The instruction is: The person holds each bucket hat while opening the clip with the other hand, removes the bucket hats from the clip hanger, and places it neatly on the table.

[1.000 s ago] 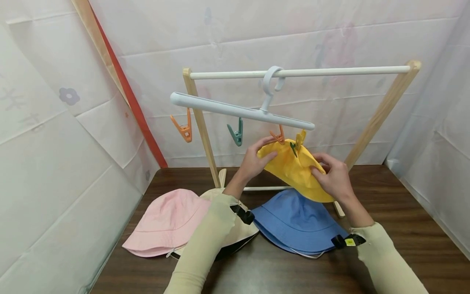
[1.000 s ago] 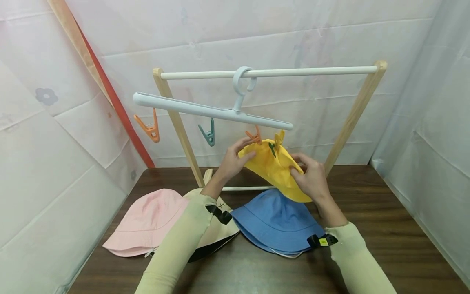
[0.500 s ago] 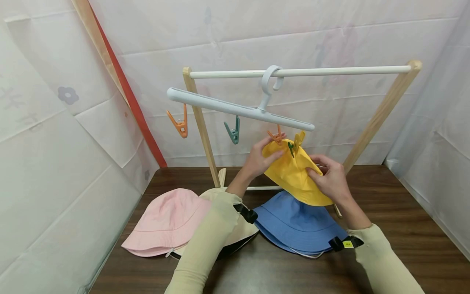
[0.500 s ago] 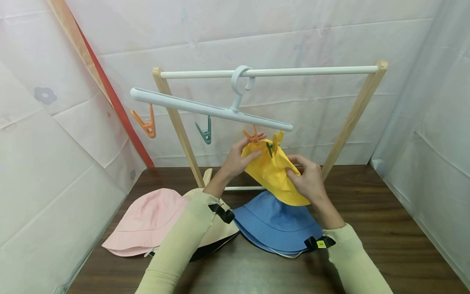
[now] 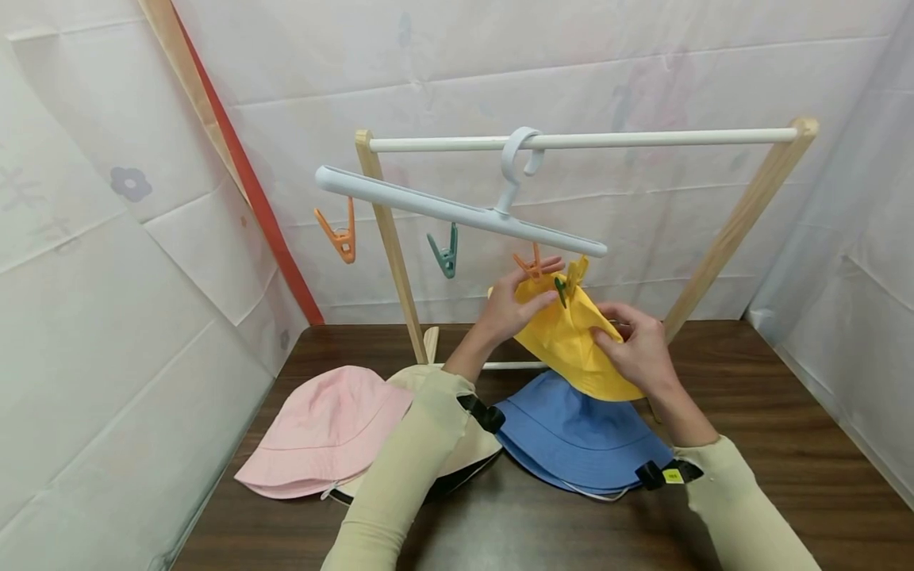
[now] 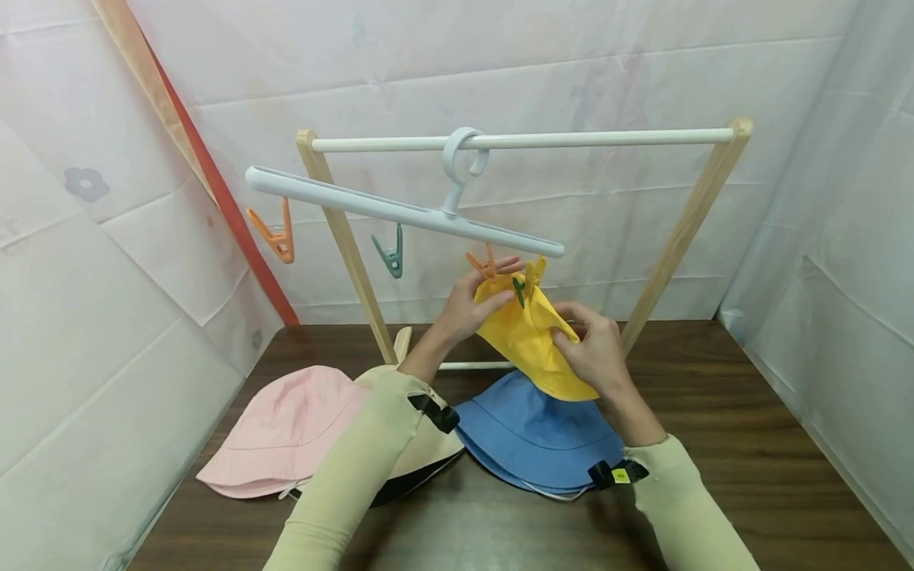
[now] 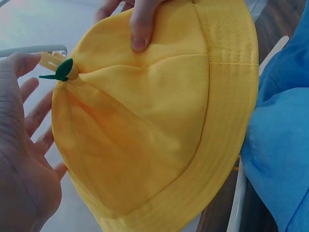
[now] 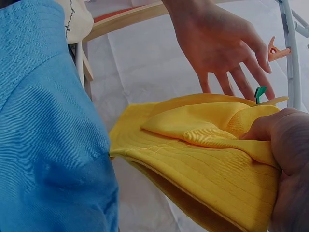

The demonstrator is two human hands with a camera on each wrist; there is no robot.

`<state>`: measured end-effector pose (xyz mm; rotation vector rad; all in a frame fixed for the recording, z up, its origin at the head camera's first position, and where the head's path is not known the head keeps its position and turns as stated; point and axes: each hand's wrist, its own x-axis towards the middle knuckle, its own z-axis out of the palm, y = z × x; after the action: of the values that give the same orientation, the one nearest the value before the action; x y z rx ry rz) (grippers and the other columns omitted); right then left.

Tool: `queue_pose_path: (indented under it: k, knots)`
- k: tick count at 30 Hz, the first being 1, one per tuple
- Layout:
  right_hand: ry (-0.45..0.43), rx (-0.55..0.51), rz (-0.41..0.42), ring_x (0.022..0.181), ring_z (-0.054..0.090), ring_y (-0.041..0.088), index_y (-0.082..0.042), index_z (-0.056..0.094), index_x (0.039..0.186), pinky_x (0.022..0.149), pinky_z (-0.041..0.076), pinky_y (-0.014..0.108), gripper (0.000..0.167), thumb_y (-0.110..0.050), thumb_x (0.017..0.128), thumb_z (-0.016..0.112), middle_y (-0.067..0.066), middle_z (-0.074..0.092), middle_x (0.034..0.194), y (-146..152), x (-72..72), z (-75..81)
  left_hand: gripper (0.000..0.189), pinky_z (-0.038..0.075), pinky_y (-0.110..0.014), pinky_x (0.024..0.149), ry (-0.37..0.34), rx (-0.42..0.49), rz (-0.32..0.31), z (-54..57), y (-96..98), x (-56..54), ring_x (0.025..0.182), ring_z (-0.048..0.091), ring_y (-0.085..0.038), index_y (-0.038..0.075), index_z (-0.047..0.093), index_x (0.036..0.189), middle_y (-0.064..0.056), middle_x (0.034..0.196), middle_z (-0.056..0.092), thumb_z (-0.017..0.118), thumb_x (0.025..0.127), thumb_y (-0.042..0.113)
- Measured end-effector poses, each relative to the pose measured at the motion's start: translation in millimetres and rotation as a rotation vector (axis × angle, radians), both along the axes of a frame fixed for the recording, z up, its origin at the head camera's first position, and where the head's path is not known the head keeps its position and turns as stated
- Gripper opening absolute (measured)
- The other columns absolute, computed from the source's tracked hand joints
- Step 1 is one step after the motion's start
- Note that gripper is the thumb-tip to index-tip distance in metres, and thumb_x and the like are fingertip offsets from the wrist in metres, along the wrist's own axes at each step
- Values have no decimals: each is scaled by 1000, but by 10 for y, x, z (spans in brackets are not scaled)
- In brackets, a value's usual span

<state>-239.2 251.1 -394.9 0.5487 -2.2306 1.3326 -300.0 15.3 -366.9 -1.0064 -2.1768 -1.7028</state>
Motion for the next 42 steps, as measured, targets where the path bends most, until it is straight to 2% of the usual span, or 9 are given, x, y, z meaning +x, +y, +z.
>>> queue_pose_path:
  k: [4, 7, 11, 16, 21, 29, 36, 38, 42]
  knots:
    - [1, 8, 1, 92, 84, 45, 9, 78, 124, 74, 55, 2, 29, 11, 95, 81, 35, 80, 115, -9, 7, 2, 54, 36, -47, 139, -6, 3, -21, 30, 24, -4, 162, 54, -32, 5, 59, 160, -19, 158, 69, 71, 108, 7]
    - [-2, 8, 7, 95, 82, 53, 10, 78, 124, 74, 54, 2, 29, 11, 95, 80, 36, 80, 116, -17, 12, 3, 54, 44, -41, 135, -9, 2, -35, 44, 42, -20, 158, 57, -34, 3, 59, 160, -21, 159, 69, 71, 108, 6]
    - [-4, 10, 11, 98, 81, 56, 10, 78, 124, 75, 54, 1, 29, 11, 95, 80, 36, 80, 116, -26, 22, 9, 51, 52, -34, 127, -13, -2, -39, 51, 60, -44, 153, 62, -37, 2, 60, 159, -22, 157, 69, 69, 109, 4]
    - [2, 16, 16, 99, 81, 56, 10, 78, 123, 75, 54, 2, 28, 11, 95, 79, 36, 81, 115, -34, 25, 14, 45, 56, -35, 122, -26, 9, -45, 82, 80, -50, 145, 68, -40, 0, 64, 156, -26, 150, 73, 66, 111, 4]
    - [9, 23, 16, 98, 81, 56, 10, 78, 123, 74, 53, 1, 28, 11, 95, 80, 36, 80, 115, -37, 31, 14, 42, 54, -34, 124, -53, 37, -60, 113, 111, -43, 142, 69, -42, -3, 66, 152, -29, 145, 74, 65, 111, 3]
    - [6, 18, 23, 100, 81, 54, 9, 78, 124, 76, 53, 1, 28, 10, 96, 79, 35, 81, 116, -43, 36, 9, 39, 55, -29, 120, -57, 64, -65, 102, 158, -49, 139, 69, -41, -5, 67, 150, -28, 149, 72, 65, 111, 1]
    - [2, 11, 22, 100, 81, 53, 9, 79, 123, 76, 54, 2, 28, 11, 96, 79, 35, 81, 116, -52, 41, 12, 38, 54, -34, 124, -97, 79, -90, 110, 187, -64, 149, 63, -41, -7, 65, 151, -27, 157, 67, 59, 115, 5]
    - [2, 10, 21, 99, 83, 48, 8, 79, 123, 76, 54, 2, 27, 10, 96, 80, 35, 81, 115, -54, 41, 11, 38, 54, -32, 124, -125, 71, -92, 119, 189, -63, 152, 62, -39, -5, 65, 152, -26, 159, 66, 57, 117, 7]
    - [2, 8, 24, 94, 84, 15, 7, 80, 121, 76, 55, 3, 25, 10, 96, 80, 33, 82, 113, -59, 38, 7, 40, 52, -29, 124, -173, 49, -93, 136, 187, -63, 153, 61, -37, -3, 64, 154, -23, 161, 65, 57, 117, 11]
